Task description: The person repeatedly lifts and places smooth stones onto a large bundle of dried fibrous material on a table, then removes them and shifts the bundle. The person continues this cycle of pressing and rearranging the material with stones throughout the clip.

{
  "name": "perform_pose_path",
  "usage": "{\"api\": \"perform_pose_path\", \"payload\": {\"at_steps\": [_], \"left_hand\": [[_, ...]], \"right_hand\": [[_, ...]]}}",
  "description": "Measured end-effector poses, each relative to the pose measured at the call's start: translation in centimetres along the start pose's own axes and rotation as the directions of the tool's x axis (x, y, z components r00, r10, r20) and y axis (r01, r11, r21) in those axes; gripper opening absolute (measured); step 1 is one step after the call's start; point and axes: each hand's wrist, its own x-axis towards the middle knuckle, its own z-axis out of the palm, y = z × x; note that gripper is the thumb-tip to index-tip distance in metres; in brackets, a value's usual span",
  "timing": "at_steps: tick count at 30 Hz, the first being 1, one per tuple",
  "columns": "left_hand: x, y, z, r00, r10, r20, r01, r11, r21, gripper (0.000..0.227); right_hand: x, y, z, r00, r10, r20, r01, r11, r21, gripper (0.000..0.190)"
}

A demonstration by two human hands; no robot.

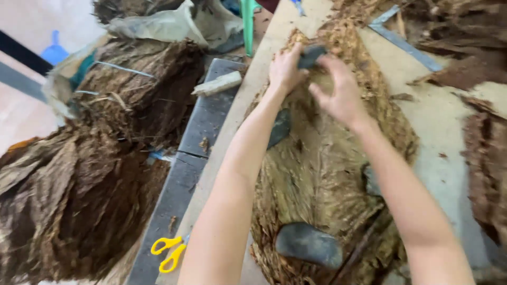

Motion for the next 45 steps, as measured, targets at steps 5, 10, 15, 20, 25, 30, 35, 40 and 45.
{"api": "perform_pose_path", "payload": {"at_steps": [5, 10, 15, 20, 25, 30, 35, 40, 45], "left_hand": [[-1.0, 2.5, -0.8, 0.997, -0.081, -0.015, 0.082, 0.98, 0.183, 0.072], [-9.2, 4.5, -4.2, 0.994, 0.084, -0.063, -0.089, 0.992, -0.088, 0.069], [-19.0, 11.7, -12.5, 0.99, 0.131, -0.043, -0.138, 0.949, -0.284, 0.038], [-24.0, 11.9, -14.7, 0.97, 0.213, -0.114, -0.235, 0.94, -0.247, 0.028], [-24.8, 15.4, -14.1, 0.943, 0.312, -0.117, -0.333, 0.894, -0.301, 0.024], [-28.6, 20.9, -21.3, 0.923, 0.357, -0.145, -0.381, 0.796, -0.47, 0.018], [-32.9, 23.5, -28.3, 0.898, 0.433, -0.08, -0.391, 0.701, -0.597, 0.018], [-33.4, 22.8, -29.3, 0.834, 0.507, -0.217, -0.526, 0.611, -0.592, 0.012], [-33.1, 20.0, -30.4, 0.752, 0.562, -0.344, -0.659, 0.644, -0.39, 0.006]], "right_hand": [[-15.3, -15.5, -11.0, 0.982, -0.185, 0.045, 0.142, 0.865, 0.481, 0.008], [-28.6, -29.0, -17.7, 0.995, -0.078, -0.062, 0.082, 0.281, 0.956, 0.062], [-32.9, -28.5, -17.3, 0.933, -0.232, -0.277, 0.34, 0.303, 0.891, 0.054], [-35.2, -27.6, -16.4, 0.797, -0.514, -0.318, 0.474, 0.204, 0.857, 0.046], [-36.1, -27.9, -17.8, 0.662, -0.727, -0.182, 0.58, 0.343, 0.739, 0.042], [-36.2, -29.6, -17.2, 0.553, -0.832, -0.027, 0.588, 0.368, 0.721, 0.06], [-35.0, -30.1, -15.9, 0.475, -0.85, 0.227, 0.583, 0.497, 0.643, 0.074], [-33.3, -29.1, -14.3, 0.733, -0.679, -0.043, 0.605, 0.622, 0.497, 0.011], [-32.1, -21.4, -15.8, 0.92, -0.298, -0.256, 0.332, 0.938, 0.101, 0.021]]}}
